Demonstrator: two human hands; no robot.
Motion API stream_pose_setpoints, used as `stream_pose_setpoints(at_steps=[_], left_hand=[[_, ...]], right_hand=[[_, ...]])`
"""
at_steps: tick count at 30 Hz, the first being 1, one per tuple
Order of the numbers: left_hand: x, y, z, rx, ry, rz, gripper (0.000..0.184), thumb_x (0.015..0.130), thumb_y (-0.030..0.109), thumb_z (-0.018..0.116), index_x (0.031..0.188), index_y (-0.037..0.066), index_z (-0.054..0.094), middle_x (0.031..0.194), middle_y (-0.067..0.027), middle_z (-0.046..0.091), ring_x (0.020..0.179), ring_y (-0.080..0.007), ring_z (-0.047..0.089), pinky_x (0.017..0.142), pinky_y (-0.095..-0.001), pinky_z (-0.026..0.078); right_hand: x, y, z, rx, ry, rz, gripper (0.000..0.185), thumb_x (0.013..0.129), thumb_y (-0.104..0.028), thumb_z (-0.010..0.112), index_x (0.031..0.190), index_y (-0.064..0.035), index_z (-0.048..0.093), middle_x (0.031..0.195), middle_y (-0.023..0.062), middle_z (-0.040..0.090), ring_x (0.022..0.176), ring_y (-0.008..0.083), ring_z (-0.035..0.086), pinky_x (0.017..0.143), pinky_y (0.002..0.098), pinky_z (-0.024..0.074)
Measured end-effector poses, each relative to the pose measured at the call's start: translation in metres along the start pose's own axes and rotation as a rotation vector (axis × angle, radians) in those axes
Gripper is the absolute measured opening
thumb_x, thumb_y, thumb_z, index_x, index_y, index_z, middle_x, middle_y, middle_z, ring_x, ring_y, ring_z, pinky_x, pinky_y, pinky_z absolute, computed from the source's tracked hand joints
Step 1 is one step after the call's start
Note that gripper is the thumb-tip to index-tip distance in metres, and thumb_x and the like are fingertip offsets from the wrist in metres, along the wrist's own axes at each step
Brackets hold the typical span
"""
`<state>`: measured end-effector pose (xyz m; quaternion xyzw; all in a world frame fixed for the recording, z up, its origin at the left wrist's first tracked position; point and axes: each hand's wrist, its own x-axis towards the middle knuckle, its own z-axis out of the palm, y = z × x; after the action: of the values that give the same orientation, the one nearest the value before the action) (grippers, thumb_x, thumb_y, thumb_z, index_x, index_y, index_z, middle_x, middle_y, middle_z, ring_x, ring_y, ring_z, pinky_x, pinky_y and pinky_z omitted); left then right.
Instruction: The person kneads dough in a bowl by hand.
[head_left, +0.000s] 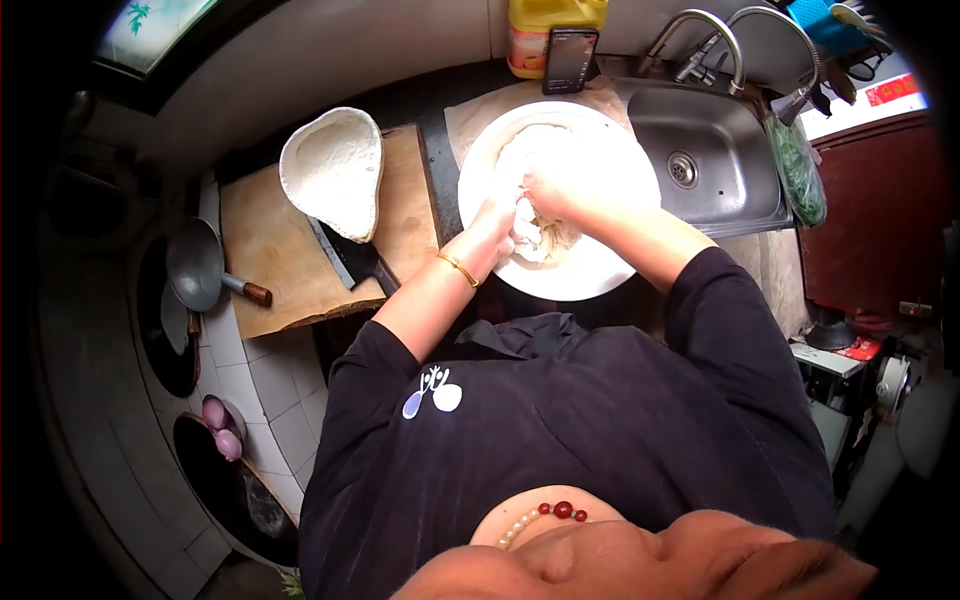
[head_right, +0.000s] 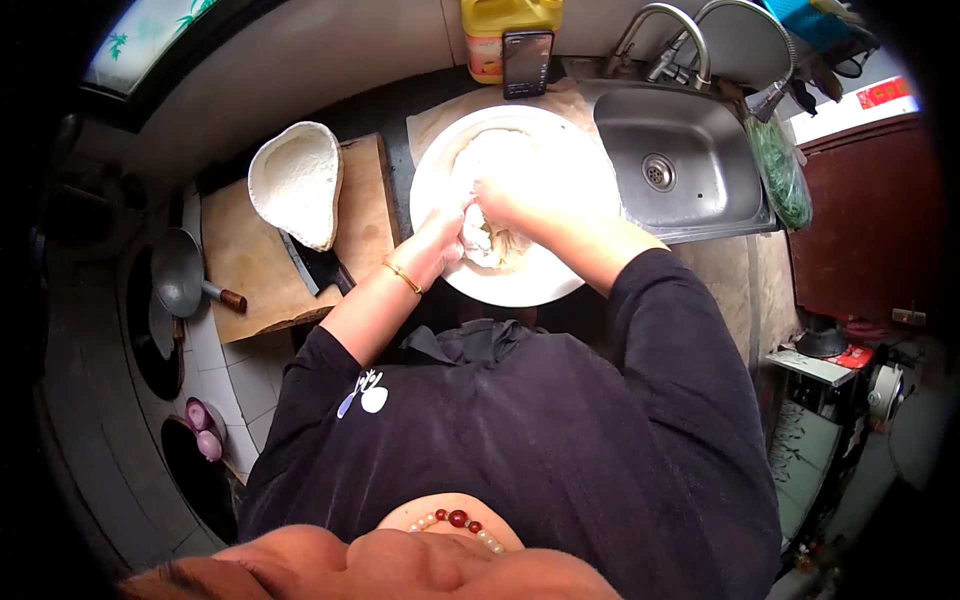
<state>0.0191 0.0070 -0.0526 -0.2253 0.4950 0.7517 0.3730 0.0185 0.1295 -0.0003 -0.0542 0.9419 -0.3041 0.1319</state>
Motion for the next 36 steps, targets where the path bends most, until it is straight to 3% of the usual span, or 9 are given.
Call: stream_pose_setpoints(at_steps=[4, 7, 16, 20, 21, 25, 28, 32, 36], left_hand=[[-0.049, 0.015, 0.014, 0.251, 0.057, 0.131, 0.032, 0.092, 0.013, 0.052, 0.120, -0.001, 0.050, 0.103, -0.0148, 0.061, 0.096, -0.0213, 0.059, 0.083, -0.0353, 0.051], [-0.050, 0.015, 0.004, 0.552, -0.012, 0.377, 0.038, 0.087, 0.006, 0.052, 0.124, -0.004, 0.046, 0.109, -0.0146, 0.059, 0.099, -0.0215, 0.058, 0.087, -0.0356, 0.049], [-0.073, 0.022, 0.009, 0.755, -0.048, 0.457, 0.052, 0.081, 0.007, 0.055, 0.130, -0.005, 0.043, 0.119, -0.0197, 0.058, 0.106, -0.0249, 0.057, 0.091, -0.0359, 0.047], [-0.080, 0.017, 0.010, 0.693, -0.013, 0.645, 0.034, 0.085, 0.016, 0.050, 0.113, -0.002, 0.060, 0.106, -0.0196, 0.067, 0.100, -0.0314, 0.064, 0.086, -0.0395, 0.049], [-0.084, 0.021, 0.011, 0.693, -0.006, 0.549, 0.033, 0.086, 0.016, 0.050, 0.112, -0.002, 0.060, 0.105, -0.0196, 0.066, 0.100, -0.0320, 0.064, 0.086, -0.0399, 0.049], [-0.067, 0.015, 0.002, 0.495, -0.099, 0.534, 0.048, 0.081, 0.009, 0.058, 0.126, -0.004, 0.047, 0.112, -0.0176, 0.061, 0.102, -0.0211, 0.057, 0.087, -0.0334, 0.048], [-0.063, 0.011, 0.001, 0.729, -0.051, 0.618, 0.036, 0.086, 0.019, 0.053, 0.115, -0.002, 0.058, 0.107, -0.0205, 0.065, 0.104, -0.0336, 0.062, 0.090, -0.0411, 0.047], [-0.084, 0.024, 0.012, 0.777, -0.093, 0.621, 0.038, 0.085, 0.019, 0.053, 0.118, 0.000, 0.057, 0.114, -0.0219, 0.063, 0.110, -0.0352, 0.059, 0.093, -0.0420, 0.046], [-0.086, 0.023, 0.013, 0.951, -0.041, 0.868, 0.040, 0.083, 0.017, 0.058, 0.119, 0.001, 0.056, 0.111, -0.0226, 0.063, 0.107, -0.0366, 0.060, 0.093, -0.0412, 0.046]], right_hand=[[-0.013, 0.015, -0.037, 0.016, -0.010, -0.086, 0.029, 0.079, -0.010, 0.055, 0.105, -0.0012, 0.065, 0.100, 0.0168, 0.066, 0.094, 0.0286, 0.062, 0.086, 0.0388, 0.0477], [-0.030, 0.016, -0.073, -0.017, -0.025, -0.113, 0.028, 0.079, -0.009, 0.055, 0.103, -0.0013, 0.065, 0.099, 0.0165, 0.066, 0.092, 0.0282, 0.062, 0.085, 0.0384, 0.0480], [-0.015, 0.002, -0.024, -0.074, -0.072, -0.147, 0.026, 0.077, -0.009, 0.055, 0.099, -0.0017, 0.066, 0.096, 0.0155, 0.066, 0.088, 0.0272, 0.062, 0.081, 0.0371, 0.0490], [0.006, 0.006, -0.012, -0.067, -0.113, -0.126, 0.025, 0.076, -0.008, 0.055, 0.097, -0.0019, 0.067, 0.094, 0.0151, 0.066, 0.087, 0.0267, 0.062, 0.080, 0.0366, 0.0495], [0.011, 0.006, -0.008, -0.065, -0.120, -0.120, 0.025, 0.076, -0.008, 0.055, 0.097, -0.0019, 0.067, 0.094, 0.0150, 0.066, 0.086, 0.0266, 0.062, 0.079, 0.0365, 0.0496], [0.026, 0.006, 0.005, -0.082, -0.120, -0.099, 0.024, 0.075, -0.008, 0.055, 0.095, -0.0021, 0.067, 0.093, 0.0146, 0.066, 0.084, 0.0261, 0.063, 0.078, 0.0359, 0.0500], [0.029, 0.008, 0.013, -0.093, -0.078, -0.092, 0.023, 0.075, -0.008, 0.055, 0.094, -0.0023, 0.067, 0.092, 0.0143, 0.066, 0.083, 0.0257, 0.063, 0.076, 0.0355, 0.0504], [0.018, 0.015, 0.010, -0.091, 0.028, -0.105, 0.023, 0.074, -0.007, 0.055, 0.092, -0.0024, 0.068, 0.090, 0.0138, 0.066, 0.081, 0.0253, 0.063, 0.075, 0.0350, 0.0508], [-0.002, 0.031, -0.038, -0.058, 0.189, -0.212, 0.022, 0.073, -0.007, 0.055, 0.090, -0.0026, 0.068, 0.089, 0.0134, 0.066, 0.080, 0.0248, 0.063, 0.073, 0.0345, 0.0513]])
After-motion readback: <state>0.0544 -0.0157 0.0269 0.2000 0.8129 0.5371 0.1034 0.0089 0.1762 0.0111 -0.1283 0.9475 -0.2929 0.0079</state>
